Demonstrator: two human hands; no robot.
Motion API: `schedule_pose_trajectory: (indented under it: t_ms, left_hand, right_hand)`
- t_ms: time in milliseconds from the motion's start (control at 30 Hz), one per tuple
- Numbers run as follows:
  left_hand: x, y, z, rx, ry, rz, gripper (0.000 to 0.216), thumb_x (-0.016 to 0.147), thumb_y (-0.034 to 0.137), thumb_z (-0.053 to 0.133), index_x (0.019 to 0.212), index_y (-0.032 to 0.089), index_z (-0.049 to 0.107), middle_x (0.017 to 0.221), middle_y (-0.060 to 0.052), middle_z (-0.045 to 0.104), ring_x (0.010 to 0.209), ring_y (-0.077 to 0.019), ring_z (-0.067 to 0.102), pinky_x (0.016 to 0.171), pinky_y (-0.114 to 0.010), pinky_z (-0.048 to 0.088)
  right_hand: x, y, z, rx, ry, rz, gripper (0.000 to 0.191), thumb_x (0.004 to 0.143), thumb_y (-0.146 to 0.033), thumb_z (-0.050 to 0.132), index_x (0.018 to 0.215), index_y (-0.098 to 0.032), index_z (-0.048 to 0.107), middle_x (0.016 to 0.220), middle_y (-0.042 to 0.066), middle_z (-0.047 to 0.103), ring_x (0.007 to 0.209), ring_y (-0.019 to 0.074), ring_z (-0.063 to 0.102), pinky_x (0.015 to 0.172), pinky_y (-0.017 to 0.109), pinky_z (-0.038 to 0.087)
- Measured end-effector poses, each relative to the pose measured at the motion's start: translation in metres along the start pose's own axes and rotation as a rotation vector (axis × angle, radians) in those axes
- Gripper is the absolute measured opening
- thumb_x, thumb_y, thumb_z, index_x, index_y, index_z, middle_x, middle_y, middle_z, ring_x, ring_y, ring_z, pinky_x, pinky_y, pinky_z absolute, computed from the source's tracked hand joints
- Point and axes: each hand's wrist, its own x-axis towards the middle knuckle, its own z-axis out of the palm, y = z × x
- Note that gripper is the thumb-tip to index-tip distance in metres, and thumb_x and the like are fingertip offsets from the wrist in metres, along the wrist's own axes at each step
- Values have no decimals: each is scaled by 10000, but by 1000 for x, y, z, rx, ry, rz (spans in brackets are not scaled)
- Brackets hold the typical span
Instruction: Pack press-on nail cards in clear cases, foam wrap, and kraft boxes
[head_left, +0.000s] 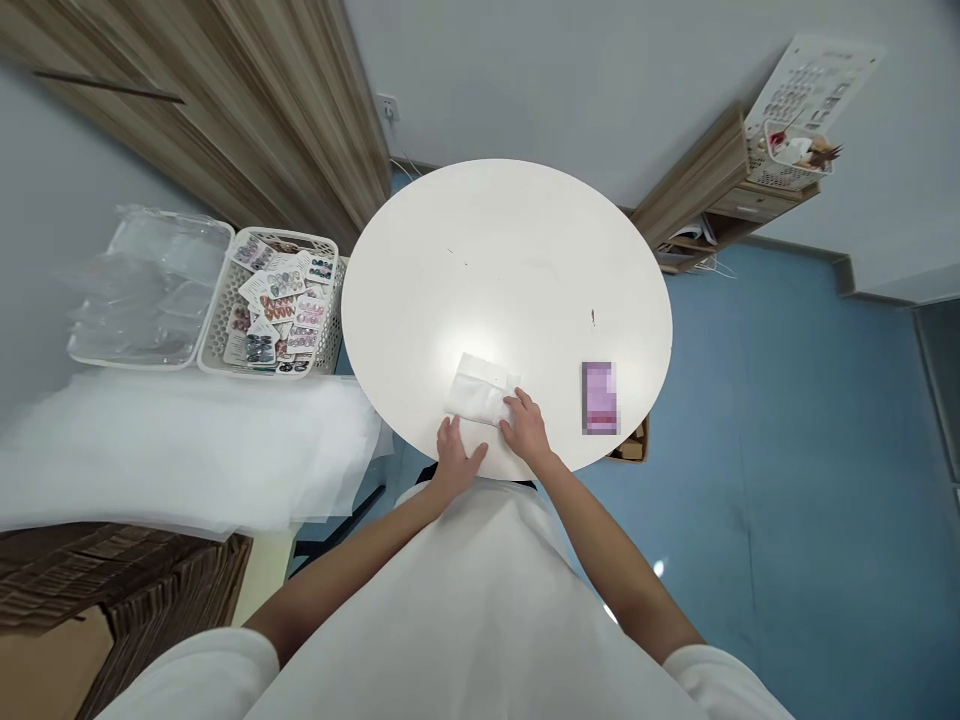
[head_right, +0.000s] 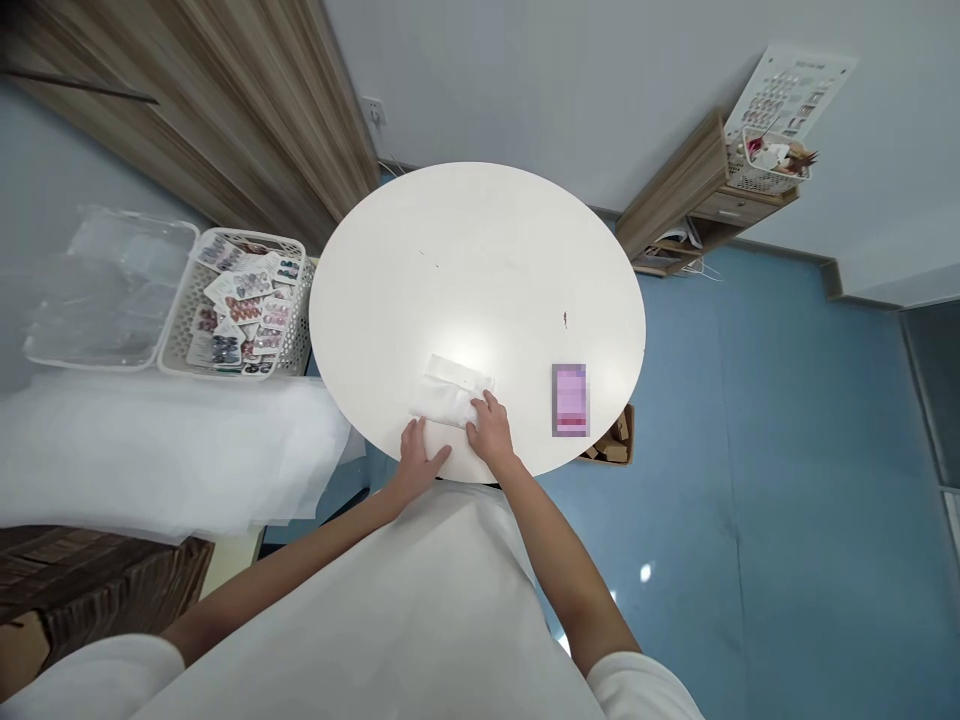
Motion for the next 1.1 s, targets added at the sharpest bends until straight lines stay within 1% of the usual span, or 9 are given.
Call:
schedule_pose_trajectory:
  t_ms: [133, 333, 433, 500, 600, 700, 833, 967, 1100]
  left_hand:
    - [3, 11, 10, -516, 159, -371, 777, 689, 400, 634, 1304, 229, 191, 1336, -149, 291, 1136, -235, 446, 837, -343, 459]
    - [33, 22, 25, -891, 539, -547, 902, 566, 249, 751, 1279, 241, 199, 1143, -90, 449, 847, -125, 580, 730, -273, 501]
    - [36, 21, 28, -901, 524, -452, 613, 614, 230, 702, 1147, 187, 402, 961, -51, 541, 715, -99, 577, 689, -275, 500]
    - [34, 21, 30, -778, 486, -339, 398, 629, 248, 674, 984, 159, 518, 825, -23, 571, 666, -100, 563, 670, -274, 489]
    - [30, 24, 32, -514, 440, -178, 258, 631, 284, 652, 845, 159, 581, 736, -4, 580, 619, -104, 538, 643, -271, 472]
    - [30, 32, 36, -274, 371, -7, 171, 675, 278, 598, 812, 176, 606, 733, -7, 598, 642, -121, 539, 641, -271, 463]
    - [33, 37, 42, -26, 285, 191, 152, 752, 227, 505, 855, 185, 608, 806, -32, 606, 707, -143, 548, 661, -283, 462]
    - [32, 32, 48, 198, 229, 333, 231, 785, 166, 425, 952, 180, 584, 833, -56, 564, 775, -171, 528, 681, -306, 458]
    - [24, 25, 53, 378, 192, 466, 316, 752, 107, 417, 1037, 158, 543, 911, -89, 515, 869, -206, 484, 742, -349, 441]
  right_hand:
    - [7, 7, -4, 16, -56, -83, 426, 729, -205, 494, 1154, -186, 463, 1332, 92, 336, 1164, 258, 351, 919, 412, 371]
    - [20, 19, -7, 61, -123, -215, 435, 685, -215, 543, 1116, -199, 487, 1306, 84, 368, 1156, 255, 343, 913, 410, 377]
    - [23, 23, -7, 85, -133, -240, 434, 684, -221, 547, 1114, -201, 490, 1294, 76, 369, 1152, 256, 338, 920, 409, 374]
    - [23, 24, -6, 107, -131, -234, 426, 691, -228, 544, 1113, -205, 491, 1299, 75, 343, 1152, 255, 331, 916, 406, 378]
    - [22, 24, -4, 153, -117, -207, 419, 685, -245, 566, 1098, -212, 503, 1306, 86, 273, 1108, 245, 364, 889, 402, 397]
    - [24, 25, -3, 201, -97, -167, 424, 668, -266, 597, 1083, -229, 517, 1189, 94, 325, 1056, 239, 397, 872, 412, 403]
    - [31, 29, -7, 313, -187, -114, 438, 665, -268, 598, 1093, -226, 509, 971, 57, 406, 902, 190, 476, 819, 372, 437]
    - [34, 32, -14, 380, -262, -88, 446, 648, -229, 588, 1087, -216, 511, 944, 42, 411, 796, 148, 486, 791, 339, 448]
    - [31, 25, -11, 422, -210, -3, 349, 685, -277, 538, 1029, -221, 525, 910, 27, 437, 749, 130, 484, 758, 317, 448]
